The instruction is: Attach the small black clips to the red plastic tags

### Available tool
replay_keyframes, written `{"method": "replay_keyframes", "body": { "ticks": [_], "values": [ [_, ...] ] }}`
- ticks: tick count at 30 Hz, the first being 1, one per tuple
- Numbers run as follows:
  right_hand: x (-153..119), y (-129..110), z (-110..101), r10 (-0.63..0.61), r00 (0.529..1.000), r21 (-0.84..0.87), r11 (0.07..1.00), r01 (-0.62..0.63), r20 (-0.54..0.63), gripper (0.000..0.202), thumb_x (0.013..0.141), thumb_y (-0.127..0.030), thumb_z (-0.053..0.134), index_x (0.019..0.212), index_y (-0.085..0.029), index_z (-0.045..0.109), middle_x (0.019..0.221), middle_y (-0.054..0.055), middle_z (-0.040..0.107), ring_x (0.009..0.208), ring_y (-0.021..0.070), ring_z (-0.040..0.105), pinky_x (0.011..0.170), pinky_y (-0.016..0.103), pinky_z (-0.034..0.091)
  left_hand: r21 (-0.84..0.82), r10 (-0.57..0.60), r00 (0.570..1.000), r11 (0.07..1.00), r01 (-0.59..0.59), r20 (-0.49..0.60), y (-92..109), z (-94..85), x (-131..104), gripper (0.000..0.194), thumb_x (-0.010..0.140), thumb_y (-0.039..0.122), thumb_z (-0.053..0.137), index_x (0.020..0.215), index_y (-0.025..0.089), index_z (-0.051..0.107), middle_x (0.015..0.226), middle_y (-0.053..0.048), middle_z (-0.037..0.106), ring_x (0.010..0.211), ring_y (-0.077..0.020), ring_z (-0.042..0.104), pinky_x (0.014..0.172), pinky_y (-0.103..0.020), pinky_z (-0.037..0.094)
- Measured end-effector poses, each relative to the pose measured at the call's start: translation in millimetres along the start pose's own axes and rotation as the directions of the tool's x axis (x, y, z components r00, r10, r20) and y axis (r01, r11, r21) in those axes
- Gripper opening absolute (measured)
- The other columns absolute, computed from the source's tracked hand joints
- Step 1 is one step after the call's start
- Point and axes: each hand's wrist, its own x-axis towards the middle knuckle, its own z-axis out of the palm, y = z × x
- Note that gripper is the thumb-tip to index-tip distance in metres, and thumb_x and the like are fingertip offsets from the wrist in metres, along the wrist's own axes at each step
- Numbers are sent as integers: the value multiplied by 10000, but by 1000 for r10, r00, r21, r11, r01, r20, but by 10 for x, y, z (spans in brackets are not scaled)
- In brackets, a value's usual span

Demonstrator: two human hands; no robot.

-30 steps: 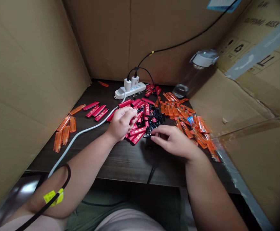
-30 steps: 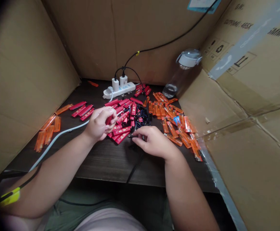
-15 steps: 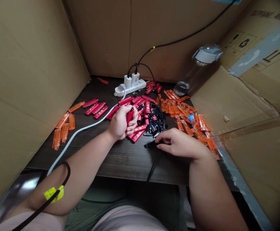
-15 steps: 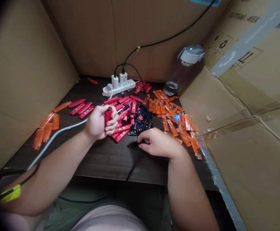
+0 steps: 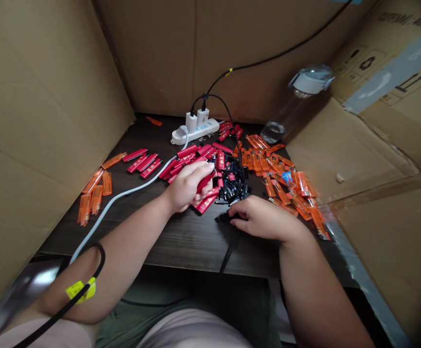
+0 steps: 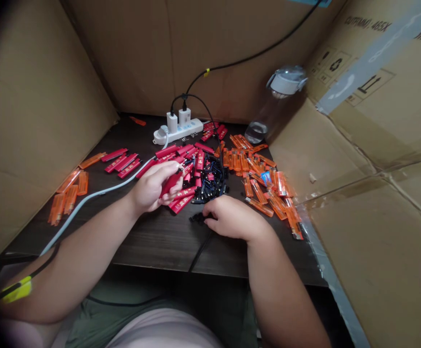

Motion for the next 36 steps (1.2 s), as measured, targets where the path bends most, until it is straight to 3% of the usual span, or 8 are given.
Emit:
{"method": "replay_keyframes", "body": {
  "ticks": [4, 8, 10, 14, 16, 25, 30, 36],
  "values": [
    [-24, 12, -40, -2, 1000, 75, 997, 2, 3, 115, 781, -179, 597, 813, -180, 708, 578, -30, 560, 490, 78, 426, 484, 211, 300, 67, -35, 999, 997, 32, 34, -21, -1, -5, 305, 833, 442, 572, 707, 171, 512, 482, 31, 480, 317, -43, 346, 293, -151, 144],
    [-74, 8, -92, 124, 958, 368, 930, -21, -258, 162, 819, -286, 601, 885, -153, 665, 537, -53, 462, 480, 80, 395, 473, 214, 320, 14, -107, 994, 994, 106, 24, -47, 26, -11, 333, 812, 471, 585, 709, 156, 547, 464, 22, 512, 294, -51, 354, 270, -149, 154],
    [-75, -9, -83, 205, 891, 549, 834, 58, -405, 182, 827, -322, 612, 877, -148, 634, 598, -29, 527, 503, 88, 461, 483, 219, 370, -47, -167, 986, 985, 167, 4, -66, 38, -6, 352, 804, 489, 575, 731, 145, 576, 452, 19, 516, 278, -56, 347, 258, -152, 153],
    [14, -36, 25, 214, 865, 795, 536, 284, -453, 214, 827, -367, 639, 886, -165, 598, 572, -30, 558, 468, 112, 536, 484, 254, 468, -132, -224, 974, 965, 226, 34, -101, 45, 13, 389, 793, 513, 563, 726, 130, 587, 433, 13, 512, 264, -60, 340, 256, -155, 157],
    [78, -48, 91, 229, 846, 820, 460, 342, -481, 214, 821, -364, 655, 905, -172, 610, 651, -7, 610, 529, 128, 598, 545, 286, 526, -155, -238, 970, 957, 244, 53, -112, 49, 12, 394, 791, 513, 562, 721, 126, 586, 428, 12, 505, 263, -59, 337, 259, -156, 162],
    [180, -168, 172, 306, 698, 708, 580, 403, -648, 221, 757, -361, 724, 877, -192, 650, 818, 40, 693, 688, 169, 684, 688, 327, 594, -107, -187, 977, 975, 197, 98, -156, 81, -14, 349, 789, 479, 586, 754, 131, 587, 452, 16, 519, 286, -48, 334, 294, -154, 151],
    [192, -211, 170, 199, 602, 535, 715, 451, -773, 94, 776, -249, 708, 864, -218, 710, 888, 52, 710, 833, 180, 681, 752, 317, 586, -46, -127, 986, 990, 133, 111, -190, 100, -9, 326, 811, 457, 570, 747, 137, 575, 465, 27, 502, 313, -42, 338, 310, -155, 155],
    [201, -179, 187, 197, 595, 489, 784, 381, -779, 76, 757, -219, 722, 828, -221, 748, 883, 58, 749, 865, 213, 701, 882, 402, 556, -27, -116, 988, 993, 119, 106, -191, 116, -8, 328, 805, 466, 580, 741, 146, 546, 486, 34, 486, 332, -34, 331, 318, -157, 147]
  ]
}}
